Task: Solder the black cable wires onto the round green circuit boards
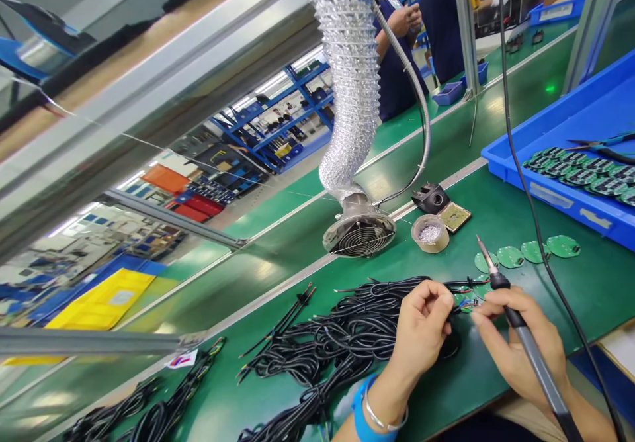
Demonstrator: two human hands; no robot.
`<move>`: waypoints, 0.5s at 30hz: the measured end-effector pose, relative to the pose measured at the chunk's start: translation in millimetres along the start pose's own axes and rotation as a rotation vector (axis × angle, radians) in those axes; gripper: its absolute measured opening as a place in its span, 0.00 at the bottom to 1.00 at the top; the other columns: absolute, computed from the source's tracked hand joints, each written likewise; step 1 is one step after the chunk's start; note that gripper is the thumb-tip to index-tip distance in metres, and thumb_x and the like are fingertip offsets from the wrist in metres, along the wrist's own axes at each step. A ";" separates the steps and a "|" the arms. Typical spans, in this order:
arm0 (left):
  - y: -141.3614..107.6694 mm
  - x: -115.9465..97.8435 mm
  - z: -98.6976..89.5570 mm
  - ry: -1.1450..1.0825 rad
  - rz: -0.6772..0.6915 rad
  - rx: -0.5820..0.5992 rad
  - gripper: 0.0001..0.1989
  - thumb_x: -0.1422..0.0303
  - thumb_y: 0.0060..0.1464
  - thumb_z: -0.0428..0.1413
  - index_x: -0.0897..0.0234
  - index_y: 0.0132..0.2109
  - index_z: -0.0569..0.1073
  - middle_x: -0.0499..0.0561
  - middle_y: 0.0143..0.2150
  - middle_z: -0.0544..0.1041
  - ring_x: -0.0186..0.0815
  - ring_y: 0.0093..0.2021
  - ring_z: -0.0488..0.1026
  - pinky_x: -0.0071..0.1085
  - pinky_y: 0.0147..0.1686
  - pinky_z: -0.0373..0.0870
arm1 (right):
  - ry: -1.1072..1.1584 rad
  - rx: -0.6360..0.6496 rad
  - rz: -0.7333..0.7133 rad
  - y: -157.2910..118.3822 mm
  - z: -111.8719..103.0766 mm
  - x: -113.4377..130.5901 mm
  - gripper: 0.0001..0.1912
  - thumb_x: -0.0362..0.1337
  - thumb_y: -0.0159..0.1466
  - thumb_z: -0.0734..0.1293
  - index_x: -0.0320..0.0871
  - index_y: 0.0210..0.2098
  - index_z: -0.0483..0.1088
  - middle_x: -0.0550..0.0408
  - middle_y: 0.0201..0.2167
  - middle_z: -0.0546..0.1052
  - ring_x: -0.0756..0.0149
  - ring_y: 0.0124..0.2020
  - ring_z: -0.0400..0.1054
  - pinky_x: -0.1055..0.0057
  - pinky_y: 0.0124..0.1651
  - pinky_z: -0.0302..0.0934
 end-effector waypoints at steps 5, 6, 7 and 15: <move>-1.1 -1.9 8.3 0.071 -0.030 0.062 0.15 0.58 0.47 0.63 0.67 0.32 0.73 0.42 0.22 0.65 0.23 0.20 0.54 0.23 0.21 0.52 | 0.011 -0.002 -0.019 6.9 -4.5 1.2 0.15 0.29 0.62 0.68 0.45 0.48 0.66 0.59 0.31 0.75 0.71 0.31 0.70 0.73 0.40 0.69; -1.4 -1.9 9.4 0.082 -0.017 0.047 0.14 0.59 0.48 0.62 0.67 0.31 0.73 0.42 0.22 0.65 0.24 0.21 0.55 0.24 0.23 0.54 | 0.019 0.008 -0.012 7.8 -4.6 1.8 0.15 0.29 0.63 0.68 0.45 0.48 0.66 0.59 0.32 0.75 0.71 0.31 0.70 0.73 0.40 0.69; -2.0 -2.1 10.6 0.095 0.002 0.034 0.13 0.60 0.48 0.60 0.67 0.31 0.73 0.43 0.23 0.66 0.26 0.22 0.57 0.24 0.24 0.55 | 0.029 0.021 0.007 8.7 -4.6 2.2 0.16 0.30 0.63 0.67 0.45 0.49 0.65 0.58 0.33 0.75 0.70 0.32 0.71 0.73 0.40 0.69; -12.0 -16.5 23.2 0.572 0.085 0.163 0.04 0.69 0.50 0.55 0.65 0.29 0.69 0.46 0.27 0.69 0.30 0.28 0.62 0.26 0.28 0.57 | -0.013 0.188 0.095 14.2 -11.6 4.5 0.14 0.31 0.65 0.63 0.46 0.50 0.65 0.61 0.29 0.71 0.72 0.31 0.69 0.75 0.41 0.67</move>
Point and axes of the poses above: each hand's wrist, its own y-axis towards the middle knuckle, its own z-axis out of the palm, x = y × z, the point moved 4 cm from there along y, towards the middle knuckle
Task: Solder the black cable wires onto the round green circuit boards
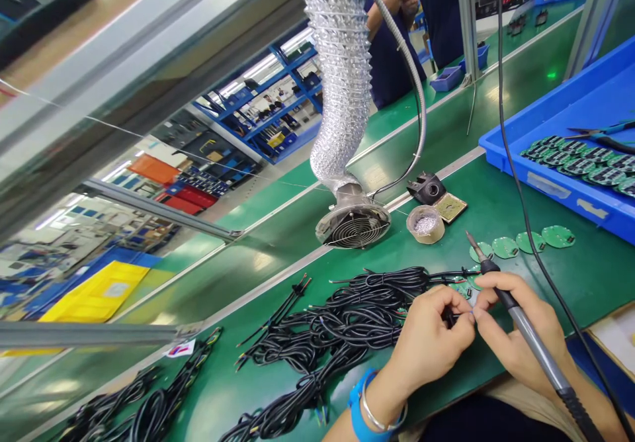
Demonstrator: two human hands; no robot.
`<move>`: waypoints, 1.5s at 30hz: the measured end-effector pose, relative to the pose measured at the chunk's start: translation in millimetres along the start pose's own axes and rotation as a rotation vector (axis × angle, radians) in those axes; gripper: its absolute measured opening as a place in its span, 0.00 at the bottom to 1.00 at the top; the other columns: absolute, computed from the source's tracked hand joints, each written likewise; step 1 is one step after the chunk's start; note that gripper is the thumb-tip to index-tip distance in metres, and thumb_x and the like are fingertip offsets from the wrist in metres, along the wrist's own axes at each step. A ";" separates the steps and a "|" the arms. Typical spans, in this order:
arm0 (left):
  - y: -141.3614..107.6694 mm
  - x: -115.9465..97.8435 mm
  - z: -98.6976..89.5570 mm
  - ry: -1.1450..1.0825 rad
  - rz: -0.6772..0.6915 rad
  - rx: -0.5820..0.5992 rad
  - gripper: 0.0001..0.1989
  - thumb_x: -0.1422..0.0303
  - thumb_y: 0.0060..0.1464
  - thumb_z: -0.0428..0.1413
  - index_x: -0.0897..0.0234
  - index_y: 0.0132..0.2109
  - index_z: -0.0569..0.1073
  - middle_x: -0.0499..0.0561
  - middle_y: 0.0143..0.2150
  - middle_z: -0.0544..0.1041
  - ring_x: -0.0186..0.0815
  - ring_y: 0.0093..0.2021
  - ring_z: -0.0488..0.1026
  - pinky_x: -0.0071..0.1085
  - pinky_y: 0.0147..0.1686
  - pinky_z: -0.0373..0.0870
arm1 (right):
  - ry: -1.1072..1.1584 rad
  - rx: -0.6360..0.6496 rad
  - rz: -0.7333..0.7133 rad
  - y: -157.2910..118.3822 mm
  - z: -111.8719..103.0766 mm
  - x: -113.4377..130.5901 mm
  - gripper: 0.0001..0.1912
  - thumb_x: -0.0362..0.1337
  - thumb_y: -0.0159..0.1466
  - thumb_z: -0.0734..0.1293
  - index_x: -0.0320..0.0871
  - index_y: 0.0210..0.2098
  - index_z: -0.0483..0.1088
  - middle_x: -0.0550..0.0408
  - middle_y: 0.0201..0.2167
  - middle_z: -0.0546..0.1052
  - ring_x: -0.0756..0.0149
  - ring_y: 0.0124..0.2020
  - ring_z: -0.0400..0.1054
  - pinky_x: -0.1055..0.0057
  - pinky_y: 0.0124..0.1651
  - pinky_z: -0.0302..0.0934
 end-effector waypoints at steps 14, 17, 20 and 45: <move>22.8 -31.8 -24.8 -0.022 -0.029 0.191 0.06 0.71 0.48 0.54 0.65 0.27 0.74 0.45 0.23 0.72 0.28 0.22 0.63 0.24 0.24 0.59 | -0.312 -0.064 -0.091 4.3 -21.2 -49.2 0.14 0.33 0.68 0.64 0.45 0.53 0.66 0.55 0.40 0.79 0.68 0.37 0.76 0.72 0.43 0.71; 44.5 -33.1 -11.0 0.226 -0.001 0.205 0.04 0.73 0.46 0.55 0.63 0.26 0.73 0.45 0.23 0.73 0.31 0.24 0.68 0.26 0.27 0.62 | -0.352 0.024 -0.111 6.9 -15.7 -59.7 0.15 0.32 0.68 0.62 0.44 0.54 0.66 0.55 0.39 0.78 0.68 0.35 0.76 0.73 0.39 0.71; 63.8 -11.4 8.5 0.576 -0.004 0.100 0.05 0.74 0.47 0.55 0.62 0.26 0.74 0.49 0.25 0.75 0.37 0.27 0.72 0.30 0.30 0.64 | -0.383 0.088 -0.130 4.9 -12.4 -64.0 0.16 0.31 0.69 0.61 0.44 0.56 0.65 0.53 0.42 0.78 0.66 0.39 0.76 0.71 0.40 0.70; 56.2 27.0 26.4 0.633 0.149 -0.122 0.06 0.70 0.60 0.55 0.61 0.35 0.75 0.48 0.32 0.73 0.33 0.33 0.71 0.28 0.30 0.64 | -0.134 0.014 -0.034 9.3 -50.9 -45.3 0.17 0.30 0.62 0.65 0.49 0.49 0.74 0.55 0.34 0.78 0.64 0.30 0.71 0.65 0.30 0.67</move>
Point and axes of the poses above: each hand's wrist, its own y-axis towards the middle knuckle, its own z-axis out of the palm, x = y × z, the point moved 4 cm from there along y, towards the middle knuckle
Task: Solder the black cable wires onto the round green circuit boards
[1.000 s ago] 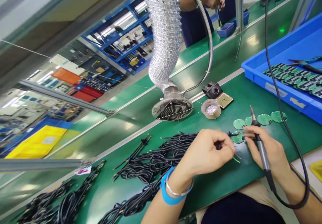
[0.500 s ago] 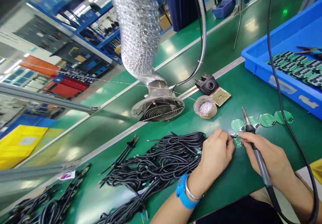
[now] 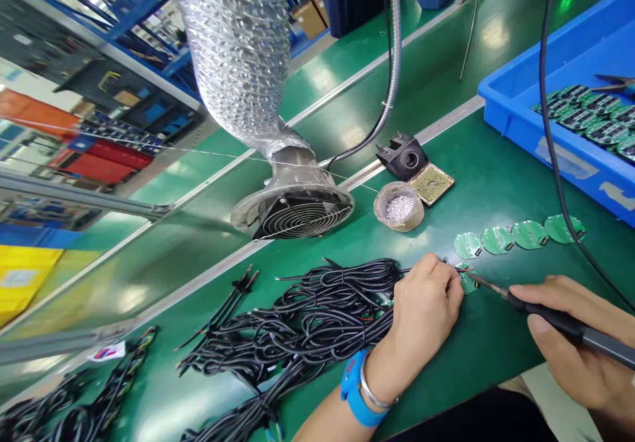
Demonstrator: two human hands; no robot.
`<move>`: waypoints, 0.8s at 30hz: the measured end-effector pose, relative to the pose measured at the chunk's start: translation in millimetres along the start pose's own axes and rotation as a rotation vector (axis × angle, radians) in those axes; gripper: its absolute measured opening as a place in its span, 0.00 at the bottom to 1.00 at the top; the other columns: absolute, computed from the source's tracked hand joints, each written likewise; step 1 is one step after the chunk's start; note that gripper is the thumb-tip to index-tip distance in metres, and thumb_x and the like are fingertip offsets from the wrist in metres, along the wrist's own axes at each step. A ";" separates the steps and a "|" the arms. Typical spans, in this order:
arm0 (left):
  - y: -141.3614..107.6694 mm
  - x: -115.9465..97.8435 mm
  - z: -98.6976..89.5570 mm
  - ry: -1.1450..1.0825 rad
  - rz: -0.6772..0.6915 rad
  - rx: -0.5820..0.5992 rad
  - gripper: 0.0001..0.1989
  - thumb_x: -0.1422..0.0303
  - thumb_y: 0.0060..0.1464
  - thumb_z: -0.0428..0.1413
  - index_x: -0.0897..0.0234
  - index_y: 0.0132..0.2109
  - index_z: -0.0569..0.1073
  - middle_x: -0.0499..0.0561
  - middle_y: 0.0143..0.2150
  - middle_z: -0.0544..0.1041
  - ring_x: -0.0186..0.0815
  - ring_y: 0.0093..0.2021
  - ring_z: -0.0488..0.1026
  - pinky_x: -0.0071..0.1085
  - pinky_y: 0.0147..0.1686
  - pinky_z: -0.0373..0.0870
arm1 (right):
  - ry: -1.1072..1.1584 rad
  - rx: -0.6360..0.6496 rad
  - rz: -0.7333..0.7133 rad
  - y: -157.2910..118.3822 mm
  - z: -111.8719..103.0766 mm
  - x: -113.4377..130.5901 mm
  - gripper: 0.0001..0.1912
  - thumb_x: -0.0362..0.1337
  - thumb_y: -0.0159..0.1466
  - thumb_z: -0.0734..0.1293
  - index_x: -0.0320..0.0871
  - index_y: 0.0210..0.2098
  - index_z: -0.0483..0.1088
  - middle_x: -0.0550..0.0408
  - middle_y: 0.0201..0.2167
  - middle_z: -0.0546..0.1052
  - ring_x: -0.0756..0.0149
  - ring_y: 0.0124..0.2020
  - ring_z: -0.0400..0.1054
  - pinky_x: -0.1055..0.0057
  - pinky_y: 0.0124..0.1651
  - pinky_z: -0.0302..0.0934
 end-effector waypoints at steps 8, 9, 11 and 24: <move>1.4 -0.8 -2.1 0.007 -0.010 0.006 0.06 0.70 0.60 0.56 0.61 0.34 0.75 0.47 0.32 0.72 0.32 0.31 0.70 0.27 0.29 0.64 | 0.058 0.060 -0.020 11.5 6.5 5.0 0.16 0.28 0.60 0.64 0.47 0.45 0.74 0.57 0.27 0.75 0.68 0.23 0.68 0.71 0.22 0.63; 1.5 -1.3 -1.9 0.018 -0.006 0.005 0.06 0.70 0.60 0.56 0.61 0.34 0.75 0.47 0.32 0.72 0.32 0.31 0.70 0.28 0.29 0.64 | 0.060 0.063 -0.019 11.1 6.3 5.2 0.16 0.28 0.60 0.64 0.47 0.45 0.74 0.57 0.27 0.75 0.69 0.23 0.68 0.71 0.22 0.63; 1.7 -2.3 -1.3 0.036 0.004 0.001 0.06 0.70 0.60 0.56 0.62 0.34 0.75 0.47 0.32 0.72 0.32 0.31 0.70 0.28 0.29 0.63 | 0.062 0.064 -0.019 10.1 5.9 5.6 0.16 0.27 0.60 0.64 0.47 0.46 0.74 0.57 0.27 0.75 0.69 0.23 0.67 0.71 0.22 0.63; 3.7 -3.1 1.5 0.062 0.012 0.006 0.06 0.71 0.59 0.56 0.62 0.33 0.75 0.48 0.31 0.72 0.34 0.32 0.71 0.28 0.30 0.65 | -0.004 -0.022 0.038 -2.0 -5.0 4.1 0.15 0.31 0.62 0.65 0.50 0.47 0.74 0.56 0.34 0.77 0.62 0.30 0.70 0.61 0.33 0.66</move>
Point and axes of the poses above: each hand's wrist, its own y-axis towards the middle knuckle, its own z-axis out of the palm, x = y × z, the point moved 4 cm from there along y, towards the middle knuckle
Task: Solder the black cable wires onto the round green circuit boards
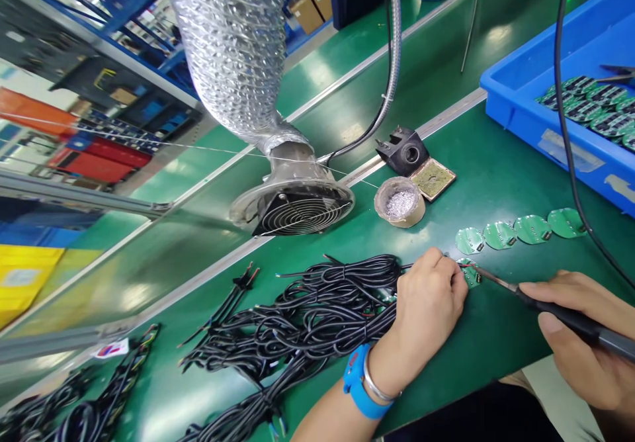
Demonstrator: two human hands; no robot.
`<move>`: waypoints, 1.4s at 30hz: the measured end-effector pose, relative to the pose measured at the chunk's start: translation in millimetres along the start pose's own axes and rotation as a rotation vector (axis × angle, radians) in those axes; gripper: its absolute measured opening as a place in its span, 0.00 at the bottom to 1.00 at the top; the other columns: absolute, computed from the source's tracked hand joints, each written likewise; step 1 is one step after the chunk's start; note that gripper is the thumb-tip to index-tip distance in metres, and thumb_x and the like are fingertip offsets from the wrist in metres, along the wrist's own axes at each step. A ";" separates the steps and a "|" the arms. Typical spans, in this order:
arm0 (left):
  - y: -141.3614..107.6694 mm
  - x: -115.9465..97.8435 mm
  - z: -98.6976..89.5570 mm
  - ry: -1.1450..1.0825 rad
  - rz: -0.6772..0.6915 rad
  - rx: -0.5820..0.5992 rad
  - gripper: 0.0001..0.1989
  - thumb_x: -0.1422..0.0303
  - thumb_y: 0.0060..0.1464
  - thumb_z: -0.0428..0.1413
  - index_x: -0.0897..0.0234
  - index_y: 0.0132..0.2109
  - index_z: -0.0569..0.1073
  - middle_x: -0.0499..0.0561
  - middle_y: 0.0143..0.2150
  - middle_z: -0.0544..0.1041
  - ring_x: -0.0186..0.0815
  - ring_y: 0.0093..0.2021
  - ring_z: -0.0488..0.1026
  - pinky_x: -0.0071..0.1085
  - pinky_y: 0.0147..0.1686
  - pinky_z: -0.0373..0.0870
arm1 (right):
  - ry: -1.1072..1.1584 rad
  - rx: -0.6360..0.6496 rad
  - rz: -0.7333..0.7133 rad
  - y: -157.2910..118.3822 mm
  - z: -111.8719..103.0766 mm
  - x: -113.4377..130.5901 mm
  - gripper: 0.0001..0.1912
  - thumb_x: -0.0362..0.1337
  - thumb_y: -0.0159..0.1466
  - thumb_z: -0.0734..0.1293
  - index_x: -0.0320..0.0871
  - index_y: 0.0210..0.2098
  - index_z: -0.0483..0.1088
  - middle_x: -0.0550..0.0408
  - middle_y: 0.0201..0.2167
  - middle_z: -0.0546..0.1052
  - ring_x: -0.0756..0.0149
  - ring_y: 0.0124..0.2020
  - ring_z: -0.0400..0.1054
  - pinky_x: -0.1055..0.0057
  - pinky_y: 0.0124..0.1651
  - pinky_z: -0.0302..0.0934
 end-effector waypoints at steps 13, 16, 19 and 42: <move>-3.0 0.8 -7.4 -0.078 0.086 0.075 0.05 0.71 0.58 0.56 0.63 0.41 0.77 0.50 0.36 0.74 0.36 0.37 0.74 0.31 0.37 0.71 | 0.009 0.008 -0.077 -4.1 7.7 0.8 0.16 0.29 0.61 0.64 0.48 0.48 0.73 0.56 0.32 0.75 0.66 0.29 0.68 0.65 0.30 0.64; -5.2 1.5 -8.5 -0.065 0.155 0.119 0.08 0.72 0.58 0.57 0.61 0.44 0.77 0.49 0.37 0.74 0.35 0.37 0.74 0.30 0.37 0.70 | 0.008 -0.014 -0.097 -3.9 8.1 0.2 0.17 0.29 0.61 0.65 0.47 0.48 0.73 0.56 0.31 0.75 0.66 0.28 0.68 0.65 0.30 0.64; -3.3 0.3 -7.6 0.006 0.175 0.155 0.06 0.70 0.61 0.55 0.60 0.40 0.77 0.48 0.35 0.72 0.35 0.35 0.73 0.31 0.36 0.70 | 0.006 -0.015 -0.073 -3.2 7.2 -1.2 0.17 0.29 0.61 0.64 0.48 0.48 0.73 0.56 0.31 0.75 0.66 0.27 0.67 0.66 0.28 0.63; -0.4 -12.8 -4.3 0.248 0.263 0.246 0.05 0.73 0.64 0.49 0.66 0.39 0.69 0.53 0.39 0.65 0.40 0.37 0.66 0.37 0.39 0.72 | 0.024 -0.093 -0.127 6.2 4.4 7.4 0.14 0.27 0.60 0.63 0.43 0.44 0.73 0.56 0.31 0.77 0.69 0.25 0.68 0.68 0.30 0.65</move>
Point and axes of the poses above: each hand's wrist, its own y-axis towards the middle knuckle, its own z-axis out of the palm, x = y × z, the point moved 4 cm from there along y, towards the middle knuckle
